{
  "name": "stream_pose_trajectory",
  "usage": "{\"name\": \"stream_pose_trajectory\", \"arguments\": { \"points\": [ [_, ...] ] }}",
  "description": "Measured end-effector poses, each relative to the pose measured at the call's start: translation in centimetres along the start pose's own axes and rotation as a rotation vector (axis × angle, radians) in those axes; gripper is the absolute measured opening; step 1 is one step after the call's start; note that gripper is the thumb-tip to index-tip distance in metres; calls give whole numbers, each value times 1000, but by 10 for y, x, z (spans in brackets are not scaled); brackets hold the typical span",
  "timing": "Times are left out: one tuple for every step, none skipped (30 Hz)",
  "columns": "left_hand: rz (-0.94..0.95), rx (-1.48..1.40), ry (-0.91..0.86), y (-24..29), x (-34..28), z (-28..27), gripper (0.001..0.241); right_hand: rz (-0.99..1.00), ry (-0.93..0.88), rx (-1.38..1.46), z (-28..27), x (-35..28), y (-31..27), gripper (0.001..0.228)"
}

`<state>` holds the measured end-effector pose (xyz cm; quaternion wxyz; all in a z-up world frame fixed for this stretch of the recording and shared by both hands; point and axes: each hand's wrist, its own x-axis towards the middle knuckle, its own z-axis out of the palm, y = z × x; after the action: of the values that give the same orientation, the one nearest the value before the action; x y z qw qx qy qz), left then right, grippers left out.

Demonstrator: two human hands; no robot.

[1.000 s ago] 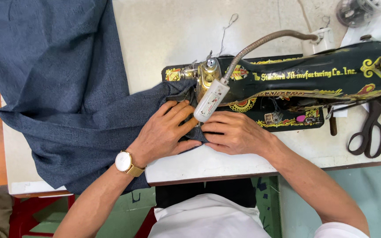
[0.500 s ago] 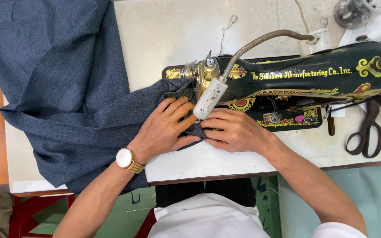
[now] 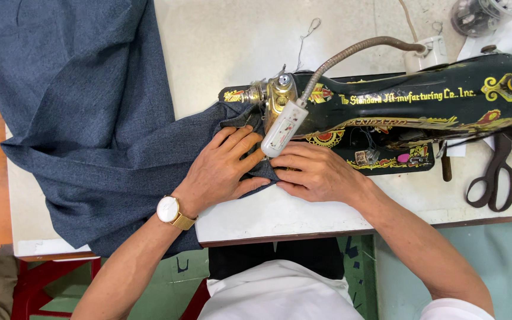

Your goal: The person sews the hem of blue trousers using a vintage sewing machine, guiding the fabric through the needle area and adjusting the cloth by hand.

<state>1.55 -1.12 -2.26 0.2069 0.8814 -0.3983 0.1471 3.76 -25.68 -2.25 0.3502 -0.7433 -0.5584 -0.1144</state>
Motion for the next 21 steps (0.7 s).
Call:
{"name": "stream_pose_trajectory", "arguments": {
  "points": [
    [1, 3, 2, 0, 0, 1, 41, 12, -9, -6, 0, -1, -1, 13],
    [-1, 3, 3, 0, 0, 1, 41, 11, -10, -5, 0, 0, -1, 13],
    [3, 5, 6, -1, -1, 1, 42, 12, -5, 0, 1, 0, -1, 13],
    [6, 6, 10, -1, -1, 2, 43, 13, 0, 5, 0, 0, -1, 13],
    [7, 8, 11, -1, -1, 1, 43, 11, 0, 3, 1, 0, -1, 13],
    [10, 13, 15, -1, 0, 1, 44, 6, 8, 6, 2, 0, 0, 13],
    [13, 20, 19, 0, 0, 0, 44, 0, 15, 7, 2, -1, 0, 13],
    [14, 23, 21, 0, 0, 1, 44, -3, 16, 5, 2, -1, -1, 13],
    [22, 34, 27, -1, -1, 1, 46, -3, 26, 2, 1, -1, -1, 13],
    [29, 45, 32, -2, -2, 1, 47, -4, 37, -1, 1, -1, -1, 13],
    [30, 56, 32, 1, -1, -5, 47, -12, 43, -1, 1, -1, -1, 13],
    [29, 63, 20, 4, -1, -10, 47, -11, 35, -8, 1, -3, -1, 13],
    [31, 65, 1, 6, -1, -15, 47, -2, 31, -13, 3, -5, -2, 13],
    [35, 71, -7, 12, -4, -22, 47, -2, 42, -12, 4, -6, 0, 13],
    [14, 102, -22, 17, -5, -27, 37, -16, 51, -7, 5, -9, 1, 13],
    [-5, 135, -37, 22, -6, -33, 27, -30, 59, -2, 5, -12, 3, 13],
    [5, 140, -45, 25, -10, -34, 27, -28, 73, -6, 3, -12, 1, 13],
    [25, 164, -54, 27, -15, -36, 19, -22, 71, 1, 1, -11, -1, 12],
    [40, 188, -63, 30, -20, -37, 13, -17, 65, 12, -1, -10, -4, 12],
    [45, 193, -70, 40, -16, -43, 13, -17, 75, 13, -1, -10, -4, 12],
    [85, 150, -78, 49, -12, -47, 15, -36, 73, 13, -3, -10, -4, 12]
  ]
}}
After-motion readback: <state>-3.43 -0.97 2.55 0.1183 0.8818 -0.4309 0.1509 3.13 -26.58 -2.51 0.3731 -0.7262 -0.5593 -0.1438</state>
